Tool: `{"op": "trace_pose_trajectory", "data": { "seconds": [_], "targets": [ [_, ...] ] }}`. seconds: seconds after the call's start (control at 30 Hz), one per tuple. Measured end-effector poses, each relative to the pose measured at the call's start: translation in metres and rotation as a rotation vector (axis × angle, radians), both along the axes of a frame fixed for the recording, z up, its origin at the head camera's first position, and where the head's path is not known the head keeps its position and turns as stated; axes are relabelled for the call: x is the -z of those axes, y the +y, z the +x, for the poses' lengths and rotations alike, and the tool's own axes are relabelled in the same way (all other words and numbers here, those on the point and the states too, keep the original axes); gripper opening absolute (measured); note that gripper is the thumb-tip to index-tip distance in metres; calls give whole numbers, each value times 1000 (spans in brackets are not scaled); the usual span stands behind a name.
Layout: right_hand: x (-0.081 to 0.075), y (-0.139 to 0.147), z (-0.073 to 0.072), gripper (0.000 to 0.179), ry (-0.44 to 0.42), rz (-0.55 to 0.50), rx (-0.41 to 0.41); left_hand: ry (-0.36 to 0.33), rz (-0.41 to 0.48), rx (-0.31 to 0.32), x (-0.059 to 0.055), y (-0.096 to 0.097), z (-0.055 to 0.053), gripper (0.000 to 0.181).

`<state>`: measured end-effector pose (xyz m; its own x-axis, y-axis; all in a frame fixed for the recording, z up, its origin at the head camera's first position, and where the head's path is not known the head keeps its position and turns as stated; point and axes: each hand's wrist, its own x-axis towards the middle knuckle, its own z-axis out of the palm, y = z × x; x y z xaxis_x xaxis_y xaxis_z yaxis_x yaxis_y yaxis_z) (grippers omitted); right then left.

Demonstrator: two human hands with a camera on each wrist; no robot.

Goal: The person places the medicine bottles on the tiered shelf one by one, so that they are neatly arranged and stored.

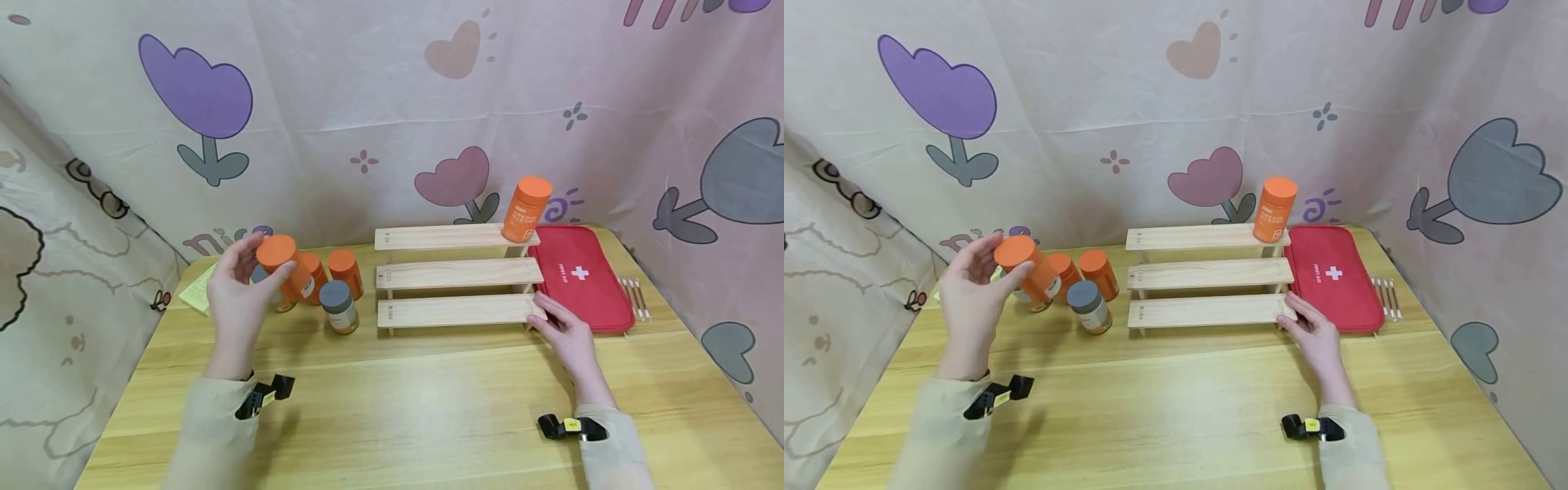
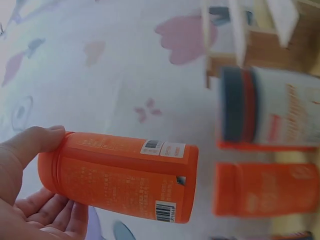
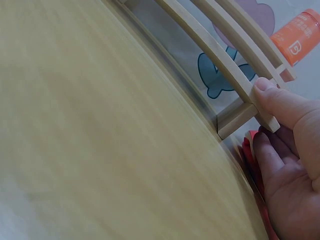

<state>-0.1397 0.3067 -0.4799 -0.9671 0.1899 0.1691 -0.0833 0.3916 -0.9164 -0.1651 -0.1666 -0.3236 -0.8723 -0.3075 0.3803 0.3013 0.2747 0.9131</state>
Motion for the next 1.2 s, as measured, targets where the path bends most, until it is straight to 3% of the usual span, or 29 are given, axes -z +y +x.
{"op": "trace_pose_trajectory", "data": {
  "seconds": [0.17,0.4,0.77,0.97,1.2],
  "targets": [
    [2,2,-1,51,11,3,-3,49,-6,111,-20,21,-10,58],
    [1,2,-2,51,9,-4,-6,28,-42,224,-36,62,-27,58],
    [-2,0,0,50,-13,-24,-9,46,1,391,-28,127,-57,56],
    [1,1,-1,50,8,-21,-22,-7,1,397,-26,159,-76,55],
    [0,1,-1,49,17,-19,-25,14,-32,407,-18,193,-99,53]
  ]
}}
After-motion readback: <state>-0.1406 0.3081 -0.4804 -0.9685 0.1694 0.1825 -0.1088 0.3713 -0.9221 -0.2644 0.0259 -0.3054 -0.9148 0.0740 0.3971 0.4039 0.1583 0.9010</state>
